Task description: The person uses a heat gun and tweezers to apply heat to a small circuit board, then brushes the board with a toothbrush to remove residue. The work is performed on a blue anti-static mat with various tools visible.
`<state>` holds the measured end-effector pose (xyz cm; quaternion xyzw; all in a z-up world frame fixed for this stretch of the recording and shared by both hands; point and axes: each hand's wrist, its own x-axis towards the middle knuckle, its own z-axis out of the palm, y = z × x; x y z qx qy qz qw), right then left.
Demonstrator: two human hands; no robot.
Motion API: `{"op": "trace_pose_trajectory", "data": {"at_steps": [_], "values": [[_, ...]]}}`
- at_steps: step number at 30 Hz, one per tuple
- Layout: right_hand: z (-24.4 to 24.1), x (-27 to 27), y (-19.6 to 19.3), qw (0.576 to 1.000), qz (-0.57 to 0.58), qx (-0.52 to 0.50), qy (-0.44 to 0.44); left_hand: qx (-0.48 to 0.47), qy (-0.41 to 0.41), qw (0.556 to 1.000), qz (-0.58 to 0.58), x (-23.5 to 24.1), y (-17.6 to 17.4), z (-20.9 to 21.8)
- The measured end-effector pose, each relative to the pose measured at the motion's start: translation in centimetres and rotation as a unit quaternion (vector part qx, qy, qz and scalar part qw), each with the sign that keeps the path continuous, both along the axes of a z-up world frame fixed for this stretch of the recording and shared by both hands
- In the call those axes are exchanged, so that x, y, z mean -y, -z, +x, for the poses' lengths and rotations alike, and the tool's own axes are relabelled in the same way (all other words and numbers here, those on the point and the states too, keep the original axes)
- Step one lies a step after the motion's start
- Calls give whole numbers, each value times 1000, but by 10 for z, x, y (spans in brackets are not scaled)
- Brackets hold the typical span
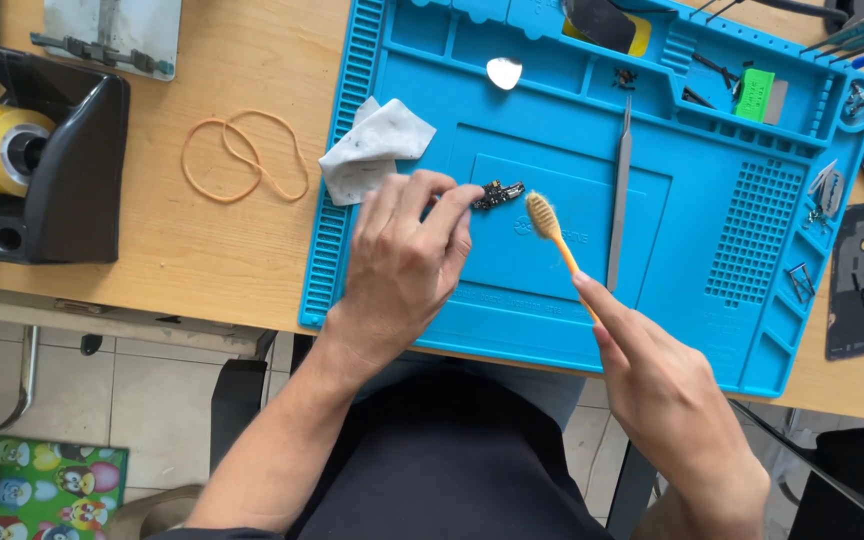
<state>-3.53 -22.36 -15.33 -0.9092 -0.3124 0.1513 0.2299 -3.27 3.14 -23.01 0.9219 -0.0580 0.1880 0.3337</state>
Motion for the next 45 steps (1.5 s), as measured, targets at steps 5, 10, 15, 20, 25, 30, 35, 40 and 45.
{"op": "trace_pose_trajectory", "data": {"at_steps": [5,10,15,20,25,30,35,40,45], "values": [[-4,7,-9,999,-12,39,8,-37,-23,990,132,4,0,3],[-5,15,2,998,-47,34,13,-18,71,991,115,1,1,1],[4,5,16,993,-113,-32,0,-27,45,996,75,0,2,4],[23,1,22,989,-138,24,-44,-45,37,992,113,0,1,2],[11,28,0,980,-196,24,-39,-34,19,996,82,0,3,2],[22,17,28,983,-171,38,-54,-26,26,995,96,0,0,5],[28,16,18,966,-191,145,-99,-34,32,995,85,0,1,4],[20,38,18,967,-212,112,-83,-36,29,995,83,0,2,4],[40,13,41,987,-130,60,-75,-33,32,996,74,2,0,5]]}}
